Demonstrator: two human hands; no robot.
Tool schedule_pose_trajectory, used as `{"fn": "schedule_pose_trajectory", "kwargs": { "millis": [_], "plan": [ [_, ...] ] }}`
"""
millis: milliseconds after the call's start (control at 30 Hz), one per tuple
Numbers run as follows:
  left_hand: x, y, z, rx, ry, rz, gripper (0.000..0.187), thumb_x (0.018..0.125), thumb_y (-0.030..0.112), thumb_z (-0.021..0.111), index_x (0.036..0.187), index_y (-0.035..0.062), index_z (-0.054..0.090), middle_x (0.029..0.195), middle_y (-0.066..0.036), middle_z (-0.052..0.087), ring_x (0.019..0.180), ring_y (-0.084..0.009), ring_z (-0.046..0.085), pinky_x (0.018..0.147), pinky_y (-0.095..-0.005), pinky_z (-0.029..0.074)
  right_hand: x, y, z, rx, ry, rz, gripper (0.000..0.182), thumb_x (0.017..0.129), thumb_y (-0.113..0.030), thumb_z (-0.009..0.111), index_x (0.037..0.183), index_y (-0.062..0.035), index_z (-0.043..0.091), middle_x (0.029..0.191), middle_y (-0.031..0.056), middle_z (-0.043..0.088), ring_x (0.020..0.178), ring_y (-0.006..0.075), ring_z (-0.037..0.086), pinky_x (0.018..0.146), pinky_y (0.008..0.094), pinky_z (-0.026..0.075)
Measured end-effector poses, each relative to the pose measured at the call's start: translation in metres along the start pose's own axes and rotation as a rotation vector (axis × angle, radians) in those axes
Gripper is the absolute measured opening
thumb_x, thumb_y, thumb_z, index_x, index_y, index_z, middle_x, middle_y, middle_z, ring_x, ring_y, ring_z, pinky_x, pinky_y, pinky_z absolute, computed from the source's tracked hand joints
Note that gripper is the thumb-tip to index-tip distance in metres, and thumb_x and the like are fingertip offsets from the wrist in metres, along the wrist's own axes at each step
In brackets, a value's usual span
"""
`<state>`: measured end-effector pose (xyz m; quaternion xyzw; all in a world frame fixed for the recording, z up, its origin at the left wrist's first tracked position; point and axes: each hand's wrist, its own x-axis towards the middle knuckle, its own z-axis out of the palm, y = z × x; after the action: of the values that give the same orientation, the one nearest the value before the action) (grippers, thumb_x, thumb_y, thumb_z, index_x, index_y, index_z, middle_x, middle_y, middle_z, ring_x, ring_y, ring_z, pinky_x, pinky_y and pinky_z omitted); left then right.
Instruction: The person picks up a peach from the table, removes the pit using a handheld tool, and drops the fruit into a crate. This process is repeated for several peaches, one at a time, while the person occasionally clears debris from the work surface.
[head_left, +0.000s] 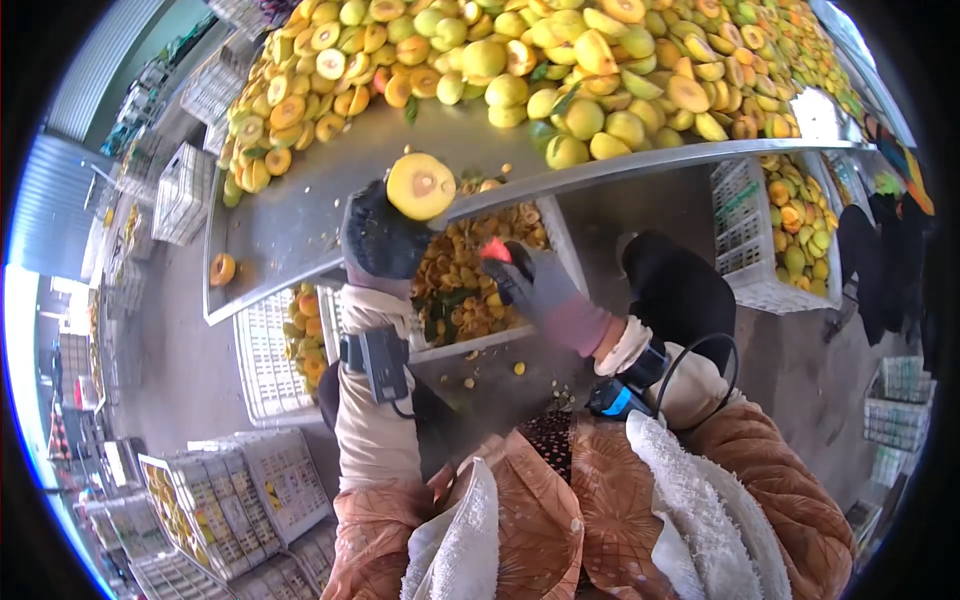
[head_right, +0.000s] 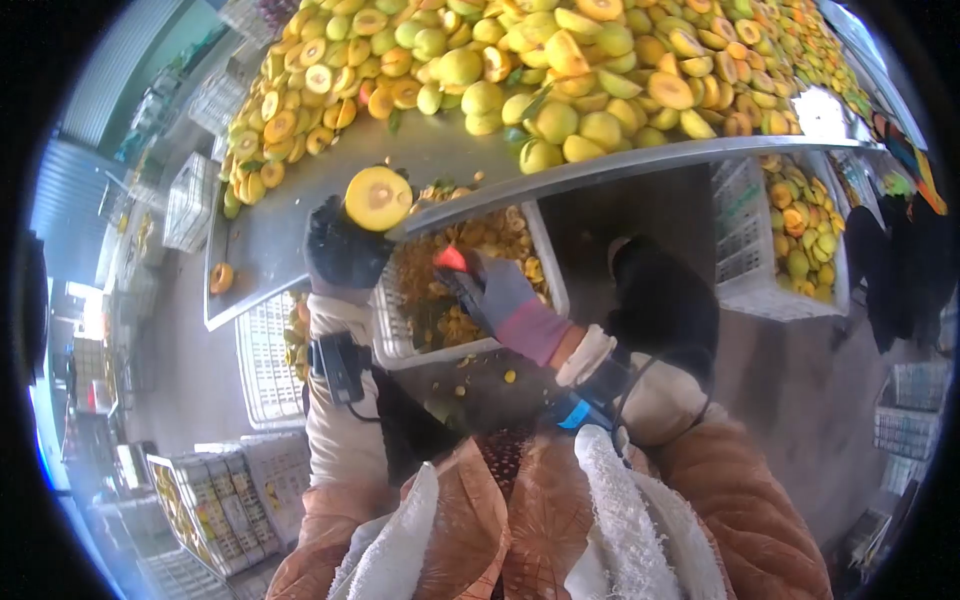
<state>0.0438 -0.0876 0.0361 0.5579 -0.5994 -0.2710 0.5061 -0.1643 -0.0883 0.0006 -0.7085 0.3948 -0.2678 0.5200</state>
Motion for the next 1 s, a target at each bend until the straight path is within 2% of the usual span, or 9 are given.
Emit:
{"fn": "schedule_pose_trajectory", "kwargs": {
  "millis": [33, 67, 100, 267, 333, 367, 600, 900, 1000],
  "plan": [
    [-0.009, 0.010, -0.003, -0.665, 0.024, -0.237, 0.047, 0.089, 0.039, 0.046, 0.119, 0.0024, 0.048, 0.114, -0.018, 0.057, 0.099, -0.0259, 0.054, 0.089, -0.0433, 0.041, -0.001, -0.003, 0.002, 0.150, -0.053, -0.010, 0.029, 0.088, -0.030, 0.057, 0.092, -0.0019, 0.058, 0.061, 0.0002, 0.050, 0.056, 0.0080, 0.044, 0.051, 0.0258, 0.038],
    [-0.017, 0.014, -0.003, -1.334, 0.053, -0.465, 0.048, 0.089, 0.041, 0.045, 0.117, 0.0026, 0.049, 0.114, -0.017, 0.056, 0.105, -0.0258, 0.052, 0.094, -0.0440, 0.037, -0.002, -0.004, 0.007, 0.155, -0.067, -0.003, 0.029, 0.088, -0.030, 0.057, 0.092, -0.0019, 0.058, 0.061, 0.0002, 0.050, 0.056, 0.0080, 0.044, 0.051, 0.0258, 0.038],
    [-0.025, 0.002, 0.004, -1.108, 0.229, -0.379, 0.059, 0.087, 0.051, 0.044, 0.116, 0.0011, 0.049, 0.112, -0.018, 0.056, 0.104, -0.0286, 0.052, 0.096, -0.0449, 0.038, -0.003, -0.006, 0.013, 0.156, -0.082, -0.027, 0.029, 0.089, -0.030, 0.057, 0.091, -0.0016, 0.058, 0.061, -0.0008, 0.049, 0.056, 0.0073, 0.043, 0.051, 0.0256, 0.037],
    [-0.042, 0.023, 0.016, -1.138, 0.353, -0.499, 0.056, 0.089, 0.054, 0.041, 0.107, 0.0029, 0.054, 0.101, -0.011, 0.060, 0.093, -0.0234, 0.058, 0.082, -0.0361, 0.048, -0.008, -0.022, 0.023, 0.148, -0.059, -0.185, 0.027, 0.090, -0.026, 0.055, 0.094, 0.0003, 0.057, 0.060, 0.0032, 0.049, 0.056, 0.0091, 0.040, 0.051, 0.0276, 0.036],
    [-0.052, 0.022, 0.022, -0.874, 0.320, -0.399, 0.053, 0.089, 0.053, 0.043, 0.107, 0.0053, 0.053, 0.099, -0.009, 0.059, 0.092, -0.0213, 0.058, 0.081, -0.0354, 0.048, -0.007, -0.024, 0.024, 0.143, -0.045, -0.202, 0.027, 0.090, -0.026, 0.055, 0.095, 0.0008, 0.057, 0.060, 0.0053, 0.049, 0.056, 0.0101, 0.040, 0.052, 0.0286, 0.036],
    [-0.050, 0.022, 0.025, -0.997, 0.400, -0.540, 0.049, 0.090, 0.051, 0.044, 0.108, 0.0068, 0.053, 0.097, -0.007, 0.059, 0.090, -0.0193, 0.058, 0.080, -0.0329, 0.047, -0.006, -0.024, 0.024, 0.140, -0.031, -0.220, 0.027, 0.091, -0.025, 0.054, 0.096, 0.0012, 0.057, 0.060, 0.0073, 0.049, 0.056, 0.0110, 0.039, 0.052, 0.0296, 0.037],
    [-0.048, 0.027, 0.042, -1.029, 0.539, -0.568, 0.053, 0.088, 0.054, 0.042, 0.103, 0.0045, 0.054, 0.092, -0.011, 0.060, 0.081, -0.0225, 0.060, 0.070, -0.0301, 0.050, 0.000, -0.023, 0.027, 0.172, -0.010, -0.283, 0.028, 0.091, -0.024, 0.053, 0.098, 0.0020, 0.058, 0.065, 0.0140, 0.056, 0.057, 0.0135, 0.045, 0.054, 0.0317, 0.039],
    [-0.041, 0.025, 0.046, -0.729, 0.540, -0.431, 0.045, 0.091, 0.045, 0.042, 0.101, 0.0025, 0.054, 0.088, -0.009, 0.058, 0.079, -0.0206, 0.058, 0.072, -0.0302, 0.048, -0.005, -0.038, 0.006, 0.235, -0.315, 0.118, 0.030, 0.092, -0.025, 0.050, 0.100, 0.0029, 0.057, 0.068, 0.0135, 0.056, 0.062, 0.0232, 0.053, 0.060, 0.0340, 0.042],
    [-0.035, 0.038, 0.044, -0.856, 0.466, -0.507, 0.040, 0.092, 0.040, 0.043, 0.097, 0.0022, 0.055, 0.085, -0.008, 0.058, 0.079, -0.0200, 0.058, 0.072, -0.0303, 0.048, -0.006, -0.029, 0.007, 0.070, -0.288, -0.196, 0.033, 0.089, -0.024, 0.054, 0.109, 0.0020, 0.055, 0.080, 0.0156, 0.055, 0.067, 0.0244, 0.052, 0.062, 0.0334, 0.042]
  ]
}}
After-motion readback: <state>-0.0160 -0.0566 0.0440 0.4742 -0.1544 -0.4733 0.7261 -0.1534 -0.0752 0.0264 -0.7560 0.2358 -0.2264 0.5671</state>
